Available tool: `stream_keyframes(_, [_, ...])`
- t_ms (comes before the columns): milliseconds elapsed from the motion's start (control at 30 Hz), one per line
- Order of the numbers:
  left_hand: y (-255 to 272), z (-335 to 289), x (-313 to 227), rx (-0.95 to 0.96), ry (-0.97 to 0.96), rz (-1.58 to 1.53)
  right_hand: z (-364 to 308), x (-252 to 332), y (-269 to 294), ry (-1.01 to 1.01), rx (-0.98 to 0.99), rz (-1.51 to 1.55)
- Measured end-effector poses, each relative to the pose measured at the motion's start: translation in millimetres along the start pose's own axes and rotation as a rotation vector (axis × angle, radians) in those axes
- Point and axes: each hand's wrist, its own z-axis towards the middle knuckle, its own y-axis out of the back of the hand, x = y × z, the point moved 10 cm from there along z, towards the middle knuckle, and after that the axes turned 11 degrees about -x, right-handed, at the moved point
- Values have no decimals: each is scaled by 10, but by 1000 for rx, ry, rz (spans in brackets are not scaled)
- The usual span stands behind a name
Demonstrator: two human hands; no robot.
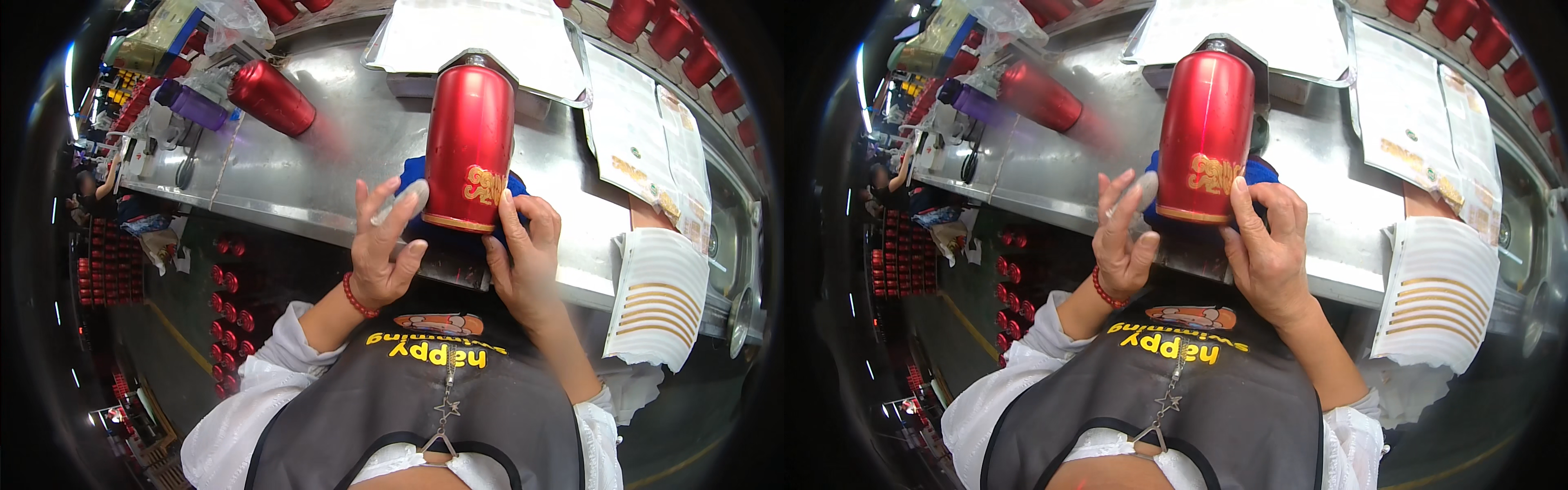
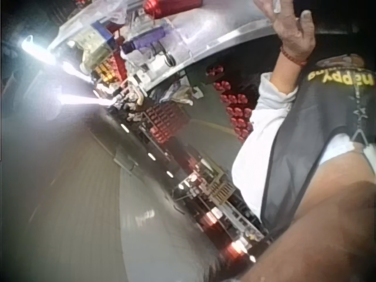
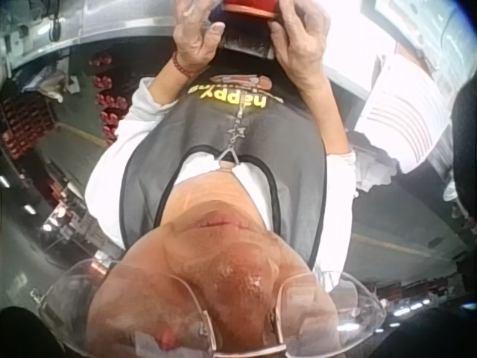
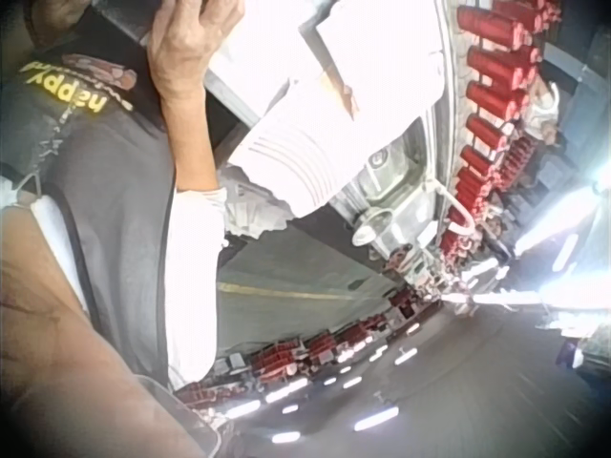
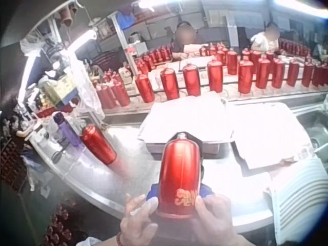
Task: The person applies gold stickers to red cylindrical containers, wipes the surfaces with a green sponge, and smooths the labels with a wooden stick. The person repeats this process on multiple containers at a stainless steel workstation.
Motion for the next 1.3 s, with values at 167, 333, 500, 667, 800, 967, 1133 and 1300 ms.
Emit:
stream_keyframes(167, [-46,-140,-135,-10,-14,76,-7,-1,-19,-8,-4,-17])
stream_keyframes(333, [-57,18,-321,37,-145,163,-34,1,-48,1,3,-54])
stream_keyframes(500, [-179,108,-433,-35,-224,98,-29,27,-37,11,33,-105])
stream_keyframes(667, [-8,-179,-10,-22,40,59,-4,69,-53,-2,55,-120])
stream_keyframes(800, [-53,-64,-224,-11,-160,153,-17,55,-40,-7,41,-121])
stream_keyframes(967, [-216,153,-503,10,-449,180,-11,32,24,-55,72,-117])
stream_keyframes(1133, [-193,181,-519,-12,-442,72,69,-162,488,-406,-269,408])
stream_keyframes(1300, [-39,23,-94,-76,6,-2,122,-48,157,-473,-69,260])
